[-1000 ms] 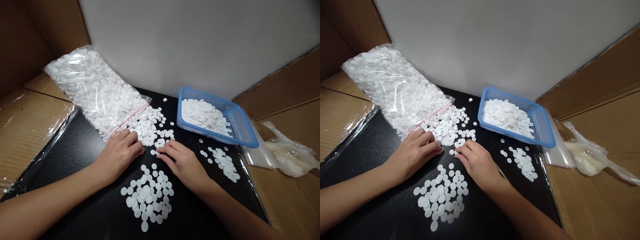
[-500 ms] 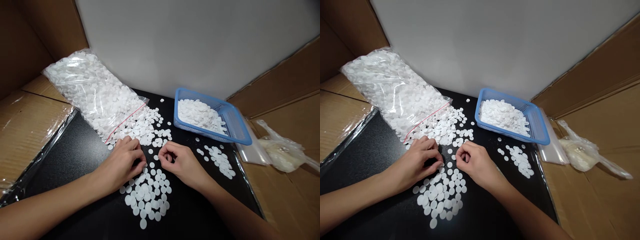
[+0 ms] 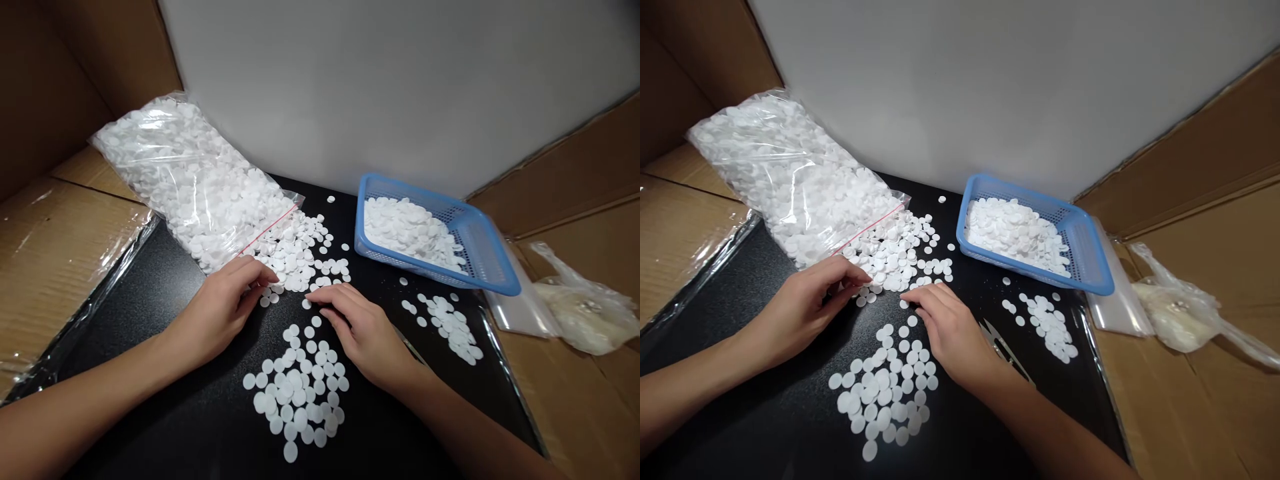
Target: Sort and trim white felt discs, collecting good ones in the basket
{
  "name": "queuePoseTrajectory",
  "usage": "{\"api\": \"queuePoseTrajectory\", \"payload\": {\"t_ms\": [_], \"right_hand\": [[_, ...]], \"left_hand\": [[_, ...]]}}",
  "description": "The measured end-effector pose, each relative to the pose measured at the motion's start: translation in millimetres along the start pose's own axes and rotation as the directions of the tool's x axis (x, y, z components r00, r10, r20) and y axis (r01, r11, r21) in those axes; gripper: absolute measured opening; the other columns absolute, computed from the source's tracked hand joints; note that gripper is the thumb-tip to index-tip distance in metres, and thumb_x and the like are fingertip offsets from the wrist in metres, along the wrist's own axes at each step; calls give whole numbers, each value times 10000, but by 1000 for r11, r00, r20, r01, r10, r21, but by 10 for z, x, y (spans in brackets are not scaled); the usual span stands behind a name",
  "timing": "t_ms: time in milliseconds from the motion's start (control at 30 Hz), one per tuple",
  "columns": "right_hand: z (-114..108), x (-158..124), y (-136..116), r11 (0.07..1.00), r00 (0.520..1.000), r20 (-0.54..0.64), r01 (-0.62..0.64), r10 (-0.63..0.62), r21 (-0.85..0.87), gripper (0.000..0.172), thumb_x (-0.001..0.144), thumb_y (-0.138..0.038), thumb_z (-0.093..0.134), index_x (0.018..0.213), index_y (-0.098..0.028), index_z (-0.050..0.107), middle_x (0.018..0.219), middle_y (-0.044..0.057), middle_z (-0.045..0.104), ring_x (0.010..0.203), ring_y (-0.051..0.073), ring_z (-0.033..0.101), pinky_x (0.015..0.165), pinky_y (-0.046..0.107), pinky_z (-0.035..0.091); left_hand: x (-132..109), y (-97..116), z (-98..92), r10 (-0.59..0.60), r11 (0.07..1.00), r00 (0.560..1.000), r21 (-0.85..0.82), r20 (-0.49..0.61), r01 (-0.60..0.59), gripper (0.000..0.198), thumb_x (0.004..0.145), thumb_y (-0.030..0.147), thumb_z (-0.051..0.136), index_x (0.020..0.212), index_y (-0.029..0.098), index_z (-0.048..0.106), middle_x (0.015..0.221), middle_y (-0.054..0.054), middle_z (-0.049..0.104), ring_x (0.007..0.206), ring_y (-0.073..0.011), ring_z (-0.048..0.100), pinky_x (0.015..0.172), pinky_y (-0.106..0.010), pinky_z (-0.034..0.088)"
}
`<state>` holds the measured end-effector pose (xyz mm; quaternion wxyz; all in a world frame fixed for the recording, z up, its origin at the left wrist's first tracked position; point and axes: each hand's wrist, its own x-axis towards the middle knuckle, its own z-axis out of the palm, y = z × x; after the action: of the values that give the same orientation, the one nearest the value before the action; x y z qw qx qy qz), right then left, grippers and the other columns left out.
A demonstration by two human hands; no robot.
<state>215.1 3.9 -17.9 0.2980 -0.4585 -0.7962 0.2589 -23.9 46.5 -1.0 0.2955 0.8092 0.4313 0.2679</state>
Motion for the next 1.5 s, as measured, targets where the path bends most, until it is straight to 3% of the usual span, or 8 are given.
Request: {"api": "queuePoseTrajectory", "payload": {"t_ms": [333, 500, 667, 867, 1067, 1300, 1400, 1500], "right_hand": [[45, -37, -37, 991, 997, 43, 56, -62, 120, 311, 943, -38, 446, 1087, -225, 650, 988, 44, 727, 938, 189, 678, 821, 324, 575], [52, -42, -46, 996, 998, 18, 56, -57, 64, 259, 967, -86, 479, 1066, -206, 687, 940, 61, 657, 886, 188, 638, 773, 322, 568], [94, -44, -40, 995, 991, 85, 99, -100, 20, 264, 965, -110, 514, 1123, -186, 712, 934, 76, 614, 864, 201, 596, 723, 334, 564], [75, -67, -105, 990, 980, 173, 76, -97, 123, 143, 944, -164, 626, 970, -214, 757, 876, 36, 634, 853, 178, 614, 760, 298, 558], [34, -5, 56, 996, 994, -108, -3, -6, -84, 197, 988, -140, 526, 1103, -199, 674, 926, 58, 621, 852, 189, 632, 771, 323, 560], [46, 84, 170, 963, 993, -103, 21, -50, -269, 172, 995, -157, 506, 961, -183, 673, 863, 65, 629, 776, 196, 633, 719, 331, 546], [20, 78, 66, 990, 994, -105, -33, 19, -135, 151, 966, -156, 563, 884, -198, 683, 825, 40, 638, 718, 168, 619, 644, 287, 517], [1, 70, -51, 986, 986, 8, -164, 164, 26, 131, 905, -167, 671, 784, -214, 679, 732, -9, 624, 608, 131, 569, 539, 245, 463]], "left_hand": [[-44, -32, 30, 64, 996, 992, 62, 107, -70, 155, 929, 107, 510, 975, 223, 602, 937, -11, 649, 870, -183, 611, 756, -296, 492], [-84, -41, 71, 114, 983, 981, 126, 155, -134, 165, 952, 109, 499, 989, 220, 616, 967, -25, 617, 892, -195, 602, 764, -312, 497], [-103, -54, 92, 113, 975, 979, 169, 170, -142, 151, 932, 90, 538, 989, 213, 606, 963, -19, 593, 863, -189, 607, 723, -298, 489], [-75, -56, 101, 94, 980, 983, 158, 157, -119, 149, 929, 70, 563, 996, 199, 593, 974, -18, 596, 877, -187, 613, 738, -301, 496], [-75, -9, 160, 130, 988, 973, 52, 188, -142, 208, 949, 70, 528, 1073, 215, 612, 1005, -25, 614, 918, -185, 623, 781, -301, 519], [-91, 7, 102, 83, 997, 978, -23, 189, -80, 262, 928, 73, 574, 1131, 240, 570, 1024, -21, 613, 911, -179, 605, 776, -293, 510], [-98, -12, 96, 66, 997, 981, 32, 180, -73, 240, 892, 102, 640, 1085, 235, 587, 995, -19, 611, 882, -188, 601, 750, -301, 506], [-92, -29, 118, 86, 989, 982, 104, 170, -104, 157, 881, 132, 660, 1004, 219, 617, 953, -19, 603, 875, -197, 599, 731, -301, 495]]}}
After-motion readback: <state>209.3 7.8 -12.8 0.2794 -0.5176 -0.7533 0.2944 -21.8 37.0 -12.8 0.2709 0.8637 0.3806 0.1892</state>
